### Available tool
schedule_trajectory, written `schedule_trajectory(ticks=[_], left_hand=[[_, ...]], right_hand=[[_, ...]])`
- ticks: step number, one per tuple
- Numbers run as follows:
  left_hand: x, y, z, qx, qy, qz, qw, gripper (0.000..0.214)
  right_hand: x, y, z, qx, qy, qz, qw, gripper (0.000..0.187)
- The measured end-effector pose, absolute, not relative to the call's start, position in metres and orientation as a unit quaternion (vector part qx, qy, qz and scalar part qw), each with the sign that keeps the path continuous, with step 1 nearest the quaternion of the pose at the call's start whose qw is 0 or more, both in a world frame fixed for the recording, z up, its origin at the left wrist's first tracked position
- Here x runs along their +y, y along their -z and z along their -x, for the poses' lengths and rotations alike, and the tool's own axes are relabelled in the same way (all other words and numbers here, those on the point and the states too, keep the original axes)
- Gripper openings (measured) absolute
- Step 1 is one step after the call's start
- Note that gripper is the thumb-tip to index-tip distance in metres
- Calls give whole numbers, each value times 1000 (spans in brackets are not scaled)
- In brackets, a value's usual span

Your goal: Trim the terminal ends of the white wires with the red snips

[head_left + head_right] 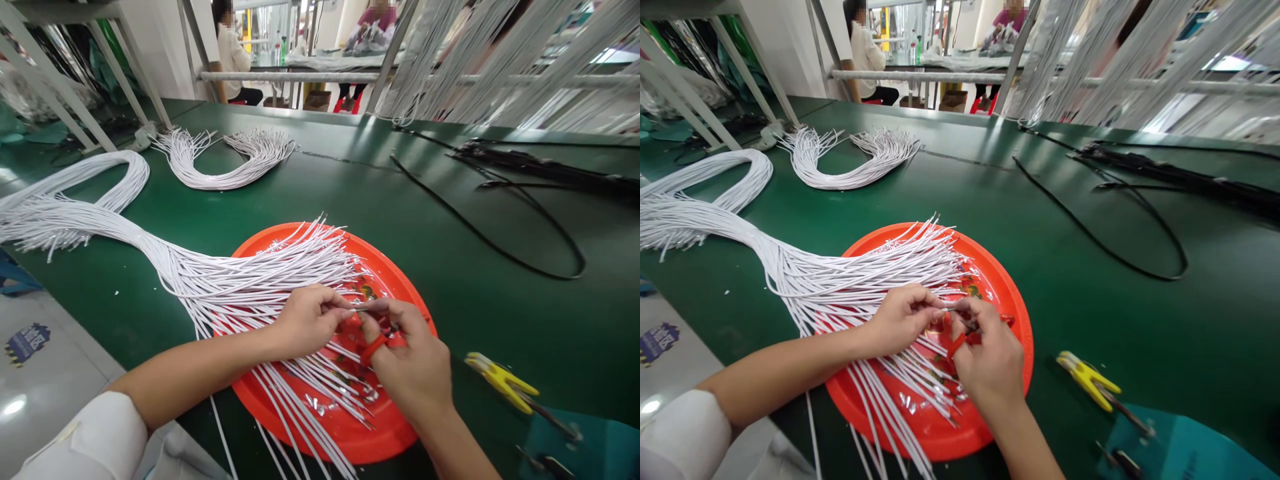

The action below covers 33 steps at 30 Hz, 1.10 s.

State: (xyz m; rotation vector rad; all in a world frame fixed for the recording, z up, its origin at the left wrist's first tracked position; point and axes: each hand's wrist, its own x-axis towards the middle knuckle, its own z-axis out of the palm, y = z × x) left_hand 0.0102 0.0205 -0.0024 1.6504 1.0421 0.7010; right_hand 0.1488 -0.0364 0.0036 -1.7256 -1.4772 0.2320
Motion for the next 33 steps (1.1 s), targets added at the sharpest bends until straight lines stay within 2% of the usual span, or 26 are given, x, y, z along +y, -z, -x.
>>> schedule_trajectory(ticks=[4,9,14,17,19,21,25,27,30,33], left_hand=[[21,3,-12,427,-266,-632,589,17],[21,-1,-13,430,-264,-589,631,14],[22,-1,-14,429,-267,-549,666,16],[23,-4,-15,430,-260,-528,684,14],[23,-7,-16,430,-255,-520,693,12],[23,-11,-16,428,-253,-515,698,10],[22,-14,-15,425,-253,-504,708,8],[22,-13,-15,419,-256,-499,714,8],[22,-10,-15,408,-263,-506,713,9],[22,-10,-15,412,-261,-514,706,8]], right_hand=[[-34,-1,-151,-556,-132,704,422,15],[-30,-1,-156,-513,-176,711,447,17],[-27,-2,-169,-485,-165,765,391,25],[-26,-1,-176,-488,-103,795,346,23],[-26,0,-176,-493,-104,795,338,20],[-26,-2,-174,-483,-140,780,372,18],[-29,-7,-164,-439,-257,696,507,21],[-30,-9,-159,-422,-313,651,548,23],[-29,-8,-155,-408,-349,630,561,28],[-29,-6,-152,-423,-318,647,549,26]])
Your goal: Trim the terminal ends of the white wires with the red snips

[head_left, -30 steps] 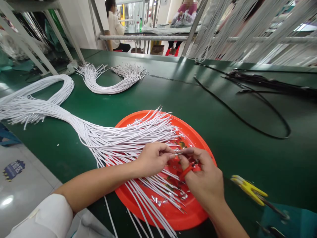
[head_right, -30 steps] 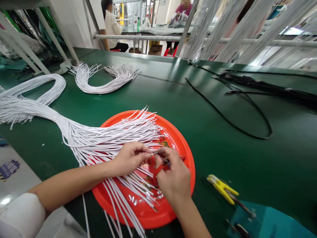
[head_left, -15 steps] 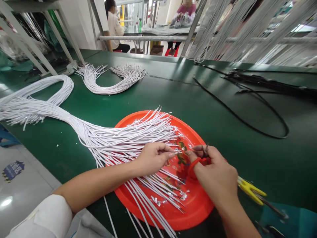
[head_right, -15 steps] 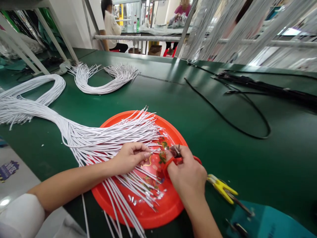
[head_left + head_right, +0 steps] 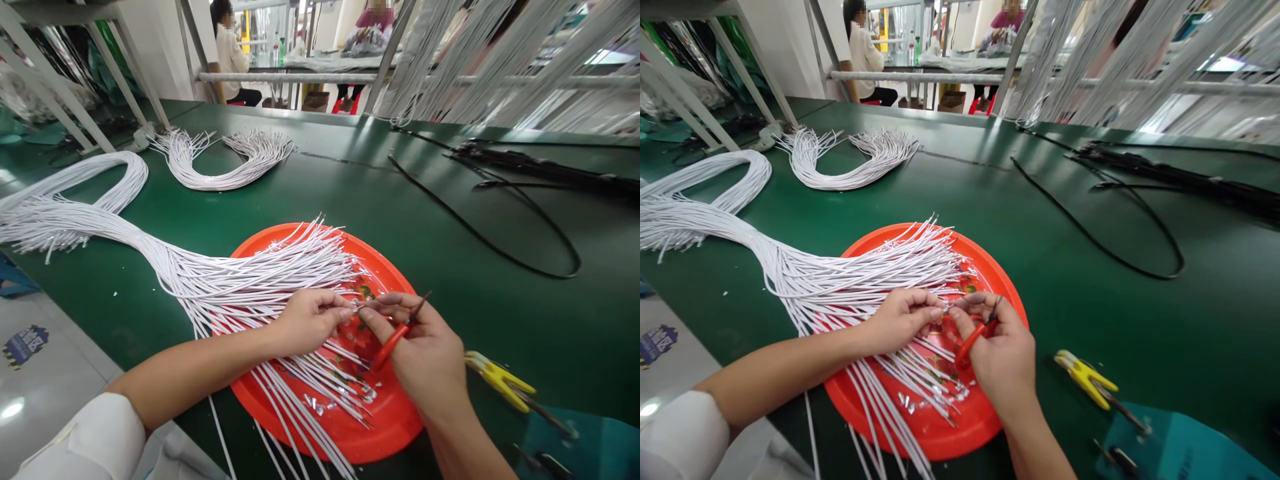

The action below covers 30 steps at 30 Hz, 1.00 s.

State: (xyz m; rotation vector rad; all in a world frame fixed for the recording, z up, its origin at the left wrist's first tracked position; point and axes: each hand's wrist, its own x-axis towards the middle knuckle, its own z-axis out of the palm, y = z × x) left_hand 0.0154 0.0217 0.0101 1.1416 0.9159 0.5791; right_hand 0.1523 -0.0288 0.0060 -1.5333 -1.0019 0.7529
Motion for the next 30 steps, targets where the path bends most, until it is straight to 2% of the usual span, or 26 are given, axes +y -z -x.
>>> schedule_trajectory(ticks=[10,12,17,20,30], left_hand=[[23,-14,-15,426,-285,-484,709,8],[24,-16,-15,427,-286,-467,720,7],[27,-19,-13,411,-275,-442,749,13],[27,-17,-12,395,-274,-440,759,13],[25,-19,-13,379,-265,-463,756,8]], right_hand=[[-36,1,-158,-591,-152,645,461,8],[-34,3,-162,-635,-81,647,414,9],[-30,12,-168,-700,102,663,244,24],[-29,14,-169,-721,159,644,202,24],[-30,14,-168,-750,181,613,169,30]])
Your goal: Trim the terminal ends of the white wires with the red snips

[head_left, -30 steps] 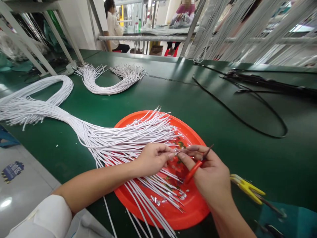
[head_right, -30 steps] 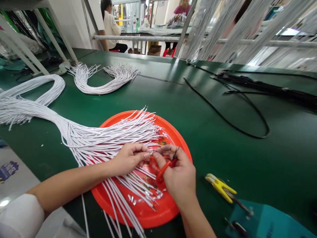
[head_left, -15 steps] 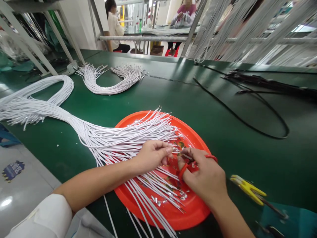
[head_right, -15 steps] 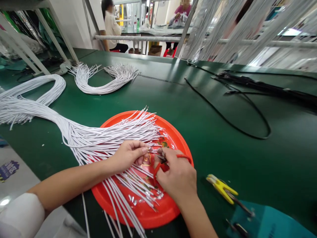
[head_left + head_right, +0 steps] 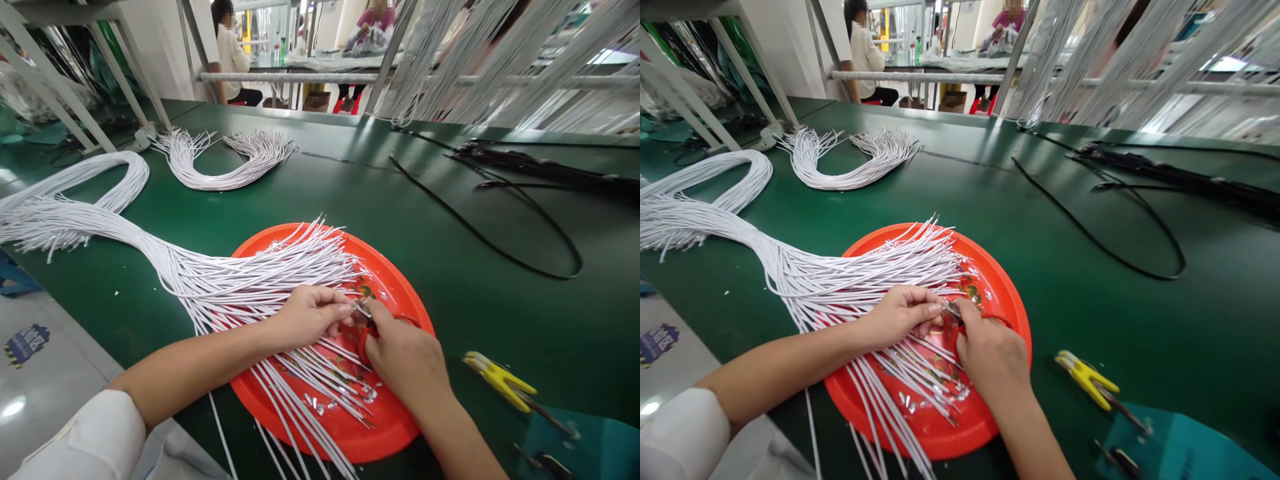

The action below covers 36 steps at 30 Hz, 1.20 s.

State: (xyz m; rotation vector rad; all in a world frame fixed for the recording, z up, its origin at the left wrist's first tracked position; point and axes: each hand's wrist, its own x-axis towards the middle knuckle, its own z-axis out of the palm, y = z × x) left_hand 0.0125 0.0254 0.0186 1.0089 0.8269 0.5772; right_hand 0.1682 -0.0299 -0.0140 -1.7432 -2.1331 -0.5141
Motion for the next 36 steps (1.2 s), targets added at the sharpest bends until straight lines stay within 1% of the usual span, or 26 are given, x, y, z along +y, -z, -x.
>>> schedule_trajectory(ticks=[4,5,7,8,10,12,13,15,18,23,25,27,29,32,34,36], left_hand=[[25,-18,-13,381,-265,-454,761,11],[26,-18,-12,381,-264,-453,761,11],[26,-17,-12,384,-266,-456,758,10],[26,-17,-12,387,-266,-459,754,10],[27,-15,-12,397,-267,-467,744,12],[26,-14,-13,407,-262,-472,737,13],[26,-13,-13,412,-260,-476,732,13],[23,-11,-15,418,-257,-497,715,11],[19,-11,-17,413,-258,-551,678,11],[19,-9,-14,401,-242,-609,640,15],[22,-9,-11,401,-233,-675,574,15],[23,-8,-7,393,-216,-758,473,14],[24,-8,-4,364,-181,-829,385,16],[21,-10,-1,301,-87,-897,313,20],[20,-12,1,262,-16,-918,298,21],[20,-16,1,236,39,-916,322,18]], right_hand=[[-30,20,-170,-739,168,629,176,34],[-30,21,-171,-731,144,641,183,34],[-29,19,-171,-706,53,671,220,31],[-28,17,-171,-683,-9,685,253,28],[-28,10,-170,-623,-142,687,346,27],[-28,3,-167,-553,-252,657,445,30],[-27,0,-165,-521,-289,639,486,32],[-27,-5,-160,-466,-333,618,538,33],[-27,-7,-155,-423,-345,617,567,33],[-27,-3,-159,-439,-315,630,557,27],[-26,-2,-164,-427,-316,635,561,27],[-24,0,-169,-393,-319,641,577,30],[-23,1,-174,-349,-317,648,598,33],[-20,2,-177,-297,-307,654,625,35],[-19,1,-177,-283,-309,651,632,36],[-18,1,-176,-280,-318,650,631,37]])
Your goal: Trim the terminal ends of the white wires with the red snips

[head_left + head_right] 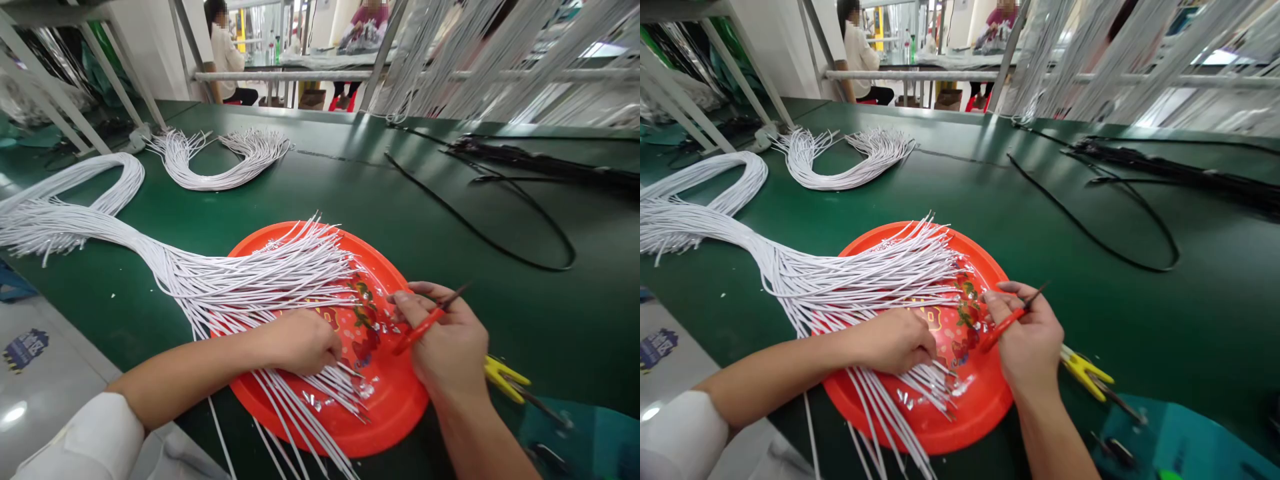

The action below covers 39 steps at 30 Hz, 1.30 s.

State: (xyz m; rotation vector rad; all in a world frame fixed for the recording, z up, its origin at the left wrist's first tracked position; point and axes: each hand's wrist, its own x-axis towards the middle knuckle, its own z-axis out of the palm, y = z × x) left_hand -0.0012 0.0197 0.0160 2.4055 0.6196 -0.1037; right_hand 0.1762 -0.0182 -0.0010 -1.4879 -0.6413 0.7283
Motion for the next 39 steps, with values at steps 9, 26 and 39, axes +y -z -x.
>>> schedule_trajectory(ticks=[9,26,39], left_hand=[[23,-13,-1,246,-20,-919,307,18],[31,-7,-1,413,-173,-843,297,20],[25,-13,-8,404,-334,-672,522,28]], right_hand=[[-17,6,-178,-290,-332,660,608,38],[-17,7,-175,-300,-317,680,589,34],[-28,-9,-154,-389,-306,622,607,25]])
